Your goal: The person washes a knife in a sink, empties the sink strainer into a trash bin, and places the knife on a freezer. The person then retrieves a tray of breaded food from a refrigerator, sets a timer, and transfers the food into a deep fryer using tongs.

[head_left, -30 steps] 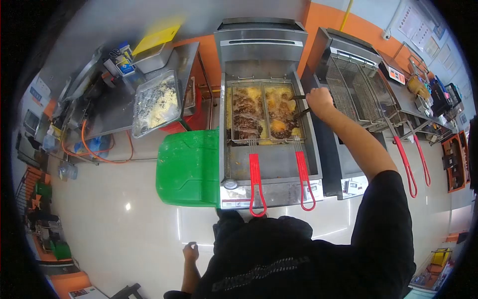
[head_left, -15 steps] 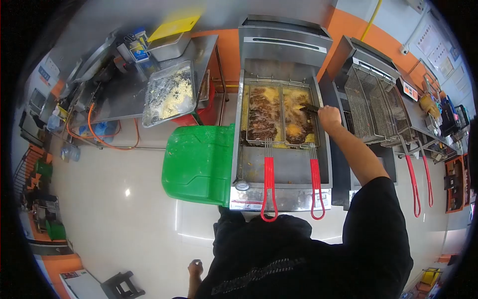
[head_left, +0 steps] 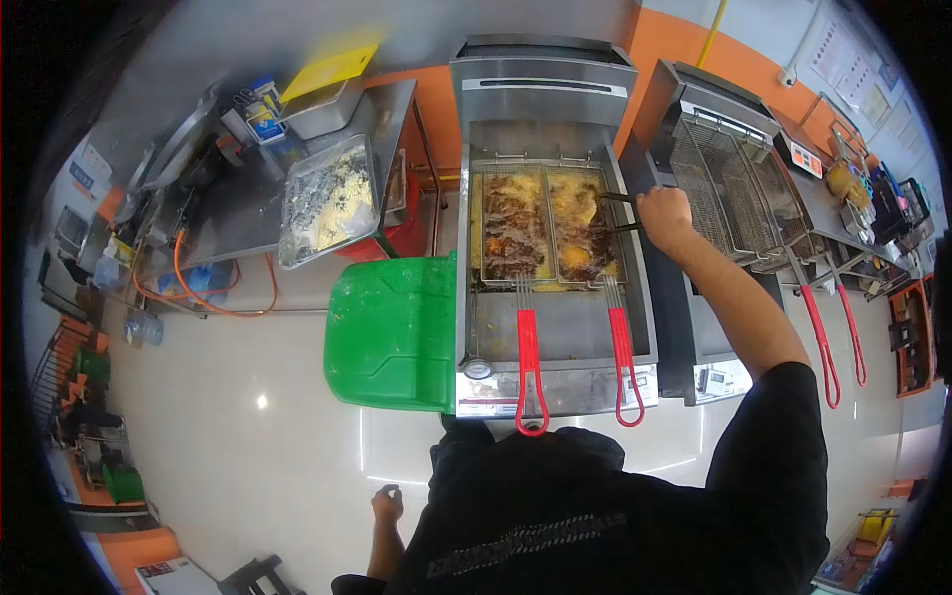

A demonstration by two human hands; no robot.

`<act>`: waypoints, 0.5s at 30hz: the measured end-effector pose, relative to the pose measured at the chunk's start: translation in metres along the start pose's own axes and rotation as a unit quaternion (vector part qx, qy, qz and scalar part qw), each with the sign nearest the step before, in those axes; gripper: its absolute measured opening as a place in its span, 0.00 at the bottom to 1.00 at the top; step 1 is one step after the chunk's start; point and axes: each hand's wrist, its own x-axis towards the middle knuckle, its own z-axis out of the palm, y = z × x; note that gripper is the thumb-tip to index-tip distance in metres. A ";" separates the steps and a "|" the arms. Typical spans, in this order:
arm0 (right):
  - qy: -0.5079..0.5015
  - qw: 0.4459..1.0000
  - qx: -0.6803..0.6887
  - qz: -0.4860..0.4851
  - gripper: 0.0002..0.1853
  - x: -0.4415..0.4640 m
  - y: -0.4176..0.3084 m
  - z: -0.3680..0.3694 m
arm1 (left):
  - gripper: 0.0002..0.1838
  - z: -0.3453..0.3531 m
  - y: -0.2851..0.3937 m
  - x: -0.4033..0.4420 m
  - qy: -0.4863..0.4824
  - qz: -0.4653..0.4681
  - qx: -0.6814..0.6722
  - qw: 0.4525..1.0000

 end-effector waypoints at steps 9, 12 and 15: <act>-0.033 0.999 0.011 0.010 0.10 0.022 -0.020 0.038 | 0.11 -0.002 -0.003 -0.008 0.005 0.034 -0.002 0.999; -0.052 0.998 -0.007 0.020 0.09 0.020 -0.026 0.042 | 0.11 0.001 -0.013 -0.014 0.026 0.032 0.003 0.999; -0.061 0.998 -0.027 -0.011 0.09 0.025 -0.029 0.052 | 0.11 0.005 -0.023 -0.023 0.026 0.025 0.019 0.999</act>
